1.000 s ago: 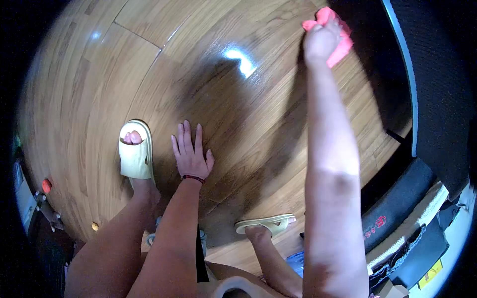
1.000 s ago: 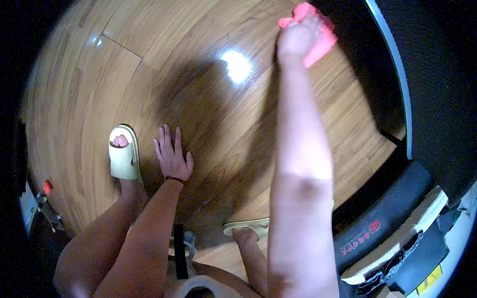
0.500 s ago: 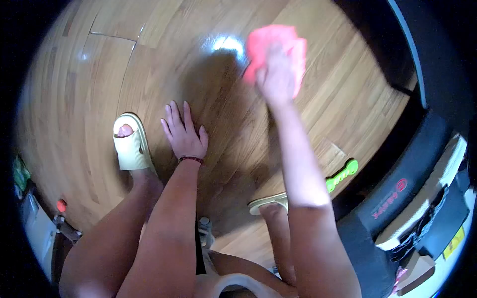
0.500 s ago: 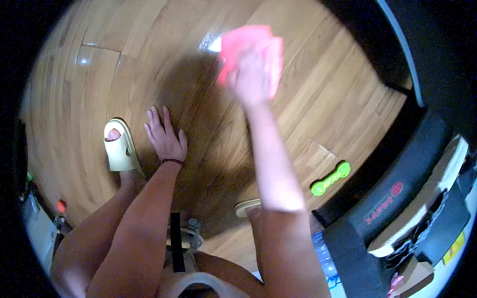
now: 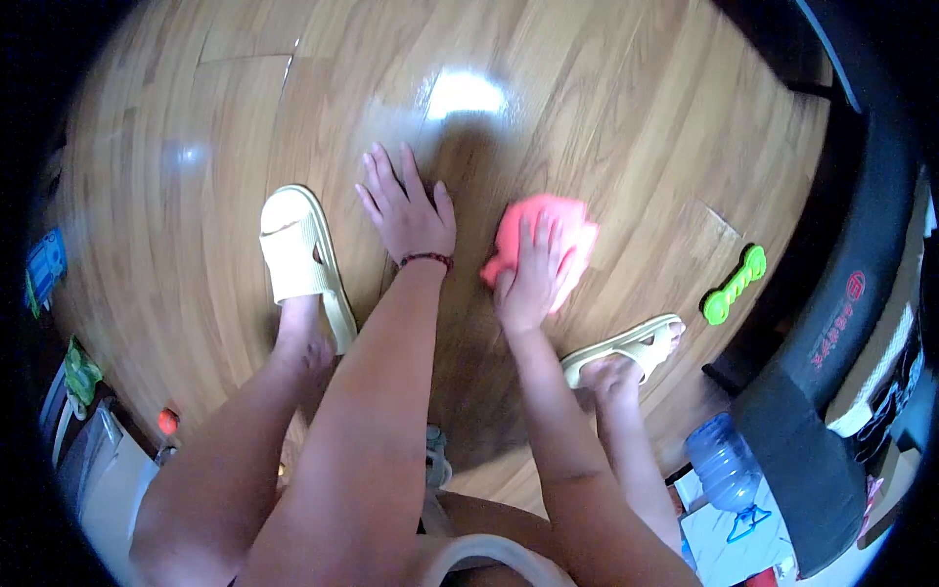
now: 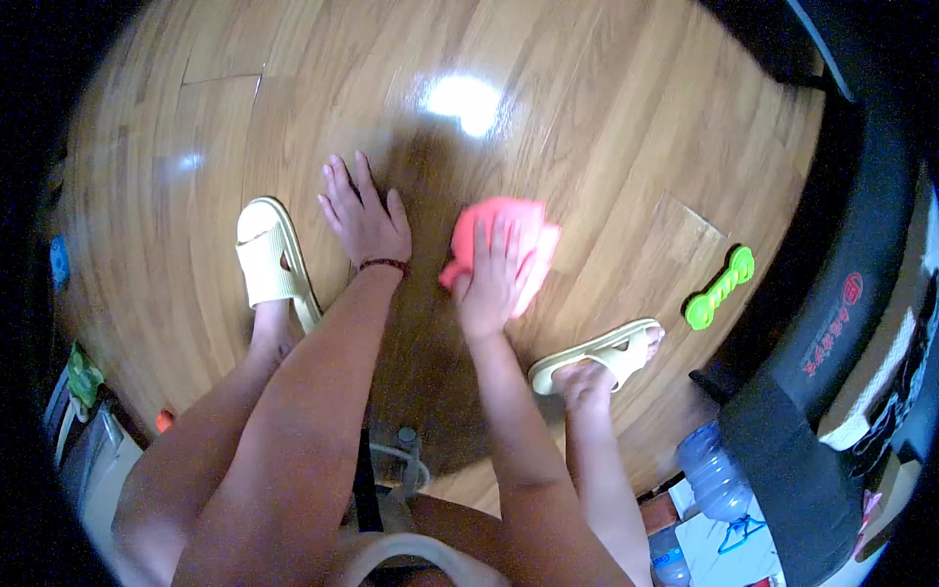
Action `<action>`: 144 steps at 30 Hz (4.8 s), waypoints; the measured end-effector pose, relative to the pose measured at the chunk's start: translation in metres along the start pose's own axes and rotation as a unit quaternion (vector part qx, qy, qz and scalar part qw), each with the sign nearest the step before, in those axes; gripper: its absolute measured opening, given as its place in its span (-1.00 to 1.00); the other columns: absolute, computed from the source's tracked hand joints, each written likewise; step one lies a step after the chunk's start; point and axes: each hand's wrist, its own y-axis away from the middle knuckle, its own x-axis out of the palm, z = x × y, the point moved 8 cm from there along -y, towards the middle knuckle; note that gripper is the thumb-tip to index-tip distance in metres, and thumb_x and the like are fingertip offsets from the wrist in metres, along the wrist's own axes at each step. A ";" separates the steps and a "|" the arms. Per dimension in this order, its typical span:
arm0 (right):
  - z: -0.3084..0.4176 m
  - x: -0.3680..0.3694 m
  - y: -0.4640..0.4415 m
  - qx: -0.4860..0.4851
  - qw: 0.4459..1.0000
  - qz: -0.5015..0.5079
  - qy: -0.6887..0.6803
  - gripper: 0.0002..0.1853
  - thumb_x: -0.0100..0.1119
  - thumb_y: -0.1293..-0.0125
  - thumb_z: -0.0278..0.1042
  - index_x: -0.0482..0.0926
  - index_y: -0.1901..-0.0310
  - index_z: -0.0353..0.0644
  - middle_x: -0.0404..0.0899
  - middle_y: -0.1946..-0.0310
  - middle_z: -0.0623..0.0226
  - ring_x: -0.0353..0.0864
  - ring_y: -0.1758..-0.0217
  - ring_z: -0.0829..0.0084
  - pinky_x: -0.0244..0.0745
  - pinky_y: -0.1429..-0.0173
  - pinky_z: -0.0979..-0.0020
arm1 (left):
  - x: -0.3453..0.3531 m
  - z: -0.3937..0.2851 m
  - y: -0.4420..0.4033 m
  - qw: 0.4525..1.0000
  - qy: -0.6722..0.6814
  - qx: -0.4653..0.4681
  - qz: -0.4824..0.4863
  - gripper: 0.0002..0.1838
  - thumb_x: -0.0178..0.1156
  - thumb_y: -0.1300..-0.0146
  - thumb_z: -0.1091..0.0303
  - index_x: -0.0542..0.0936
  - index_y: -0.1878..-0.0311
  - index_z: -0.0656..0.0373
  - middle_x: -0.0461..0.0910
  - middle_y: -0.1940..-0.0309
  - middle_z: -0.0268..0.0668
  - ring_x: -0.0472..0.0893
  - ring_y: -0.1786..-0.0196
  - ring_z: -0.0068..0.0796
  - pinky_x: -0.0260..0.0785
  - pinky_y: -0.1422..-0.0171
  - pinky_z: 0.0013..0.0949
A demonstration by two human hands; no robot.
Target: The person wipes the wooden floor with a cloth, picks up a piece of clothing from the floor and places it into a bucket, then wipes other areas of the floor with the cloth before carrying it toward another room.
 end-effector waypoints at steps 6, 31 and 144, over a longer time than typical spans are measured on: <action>-0.009 0.016 0.048 -0.009 1.000 0.015 0.022 -0.14 0.11 0.10 -0.33 0.22 -0.39 0.10 0.00 -0.48 0.29 -0.13 -0.55 0.14 -0.33 -0.50 -0.19 | -0.002 -0.002 0.002 0.998 -0.004 0.023 -0.065 -0.35 -0.02 -0.31 0.14 0.12 -0.44 0.06 0.00 -0.45 -0.03 -0.02 -0.51 -0.03 -0.20 -0.50 0.13; -0.010 0.013 0.048 -0.004 1.000 0.014 0.011 -0.20 0.06 0.06 -0.30 0.24 -0.37 0.09 0.09 -0.44 0.32 -0.03 -0.53 0.14 -0.23 -0.54 -0.03 | -0.043 0.159 0.038 0.964 -0.100 -0.202 -0.142 -0.46 -0.23 -0.42 0.19 0.20 -0.37 0.29 0.14 -0.40 0.01 0.13 -0.44 -0.04 -0.05 -0.50 -0.07; 0.036 0.056 0.109 0.138 0.989 -0.005 0.059 -0.20 0.04 -0.15 -0.06 0.09 -0.41 -0.21 -0.14 -0.49 0.09 -0.24 -0.57 0.14 -0.40 -0.55 -0.04 | 0.008 0.055 -0.095 0.966 -0.094 0.241 0.018 -0.20 -0.23 -0.34 -0.14 -0.02 -0.47 0.24 -0.13 -0.48 0.07 -0.17 -0.53 0.03 -0.41 -0.55 0.04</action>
